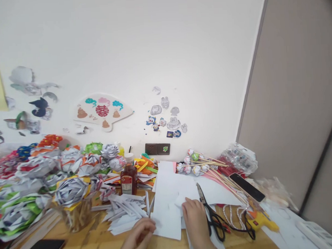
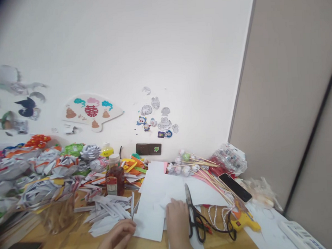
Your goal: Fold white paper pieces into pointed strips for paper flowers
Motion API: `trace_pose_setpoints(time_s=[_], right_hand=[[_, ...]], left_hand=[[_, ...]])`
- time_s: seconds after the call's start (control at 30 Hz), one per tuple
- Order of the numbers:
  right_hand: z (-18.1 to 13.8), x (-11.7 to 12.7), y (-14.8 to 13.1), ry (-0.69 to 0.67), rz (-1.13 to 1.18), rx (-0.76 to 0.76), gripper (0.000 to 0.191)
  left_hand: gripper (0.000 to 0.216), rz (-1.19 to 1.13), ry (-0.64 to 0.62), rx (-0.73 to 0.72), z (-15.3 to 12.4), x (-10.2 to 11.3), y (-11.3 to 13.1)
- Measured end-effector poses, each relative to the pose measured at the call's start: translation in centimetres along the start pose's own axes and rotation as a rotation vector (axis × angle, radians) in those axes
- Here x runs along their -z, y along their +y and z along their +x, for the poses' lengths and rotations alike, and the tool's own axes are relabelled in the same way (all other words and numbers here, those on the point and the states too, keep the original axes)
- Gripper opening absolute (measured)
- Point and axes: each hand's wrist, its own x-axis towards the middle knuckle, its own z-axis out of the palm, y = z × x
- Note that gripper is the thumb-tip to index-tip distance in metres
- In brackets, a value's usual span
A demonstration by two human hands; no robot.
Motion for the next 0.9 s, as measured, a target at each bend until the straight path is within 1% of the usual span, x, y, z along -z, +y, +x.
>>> trace_pose_setpoints(time_s=[0.13, 0.3, 0.47, 0.6, 0.73, 0.8, 0.9], right_hand=[[0.0, 0.0, 0.2, 0.020, 0.048, -0.032, 0.023], [-0.1, 0.4, 0.0, 0.071, 0.187, -0.041, 0.023], [-0.3, 0.4, -0.7, 0.003, 0.305, -0.027, 0.017], [-0.7, 0.3, -1.4, -0.036, 0.366, -0.028, 0.018], [-0.9, 0.0, -1.6, -0.065, 0.461, -0.092, 0.020], [-0.8, -0.1, -1.5, -0.059, 0.493, -0.105, 0.019], [-0.6, 0.4, -1.3, 0.008, 0.547, -0.068, 0.018]], left_hand=[[0.014, -0.010, -0.010, 0.053, -0.1, -0.2, -0.2], [0.014, -0.078, -0.006, 0.138, -0.2, -0.5, -0.3], [0.012, -0.086, -0.024, 0.144, -0.3, -0.6, 0.1], [0.014, -0.106, -0.061, 0.146, -0.3, -0.6, 0.0], [0.017, -0.103, -0.083, 0.136, -0.3, -0.7, -0.4], [0.018, -0.104, -0.089, 0.134, -0.3, -0.7, -0.6], [0.020, -0.108, -0.096, 0.141, -0.4, -0.7, -0.7]])
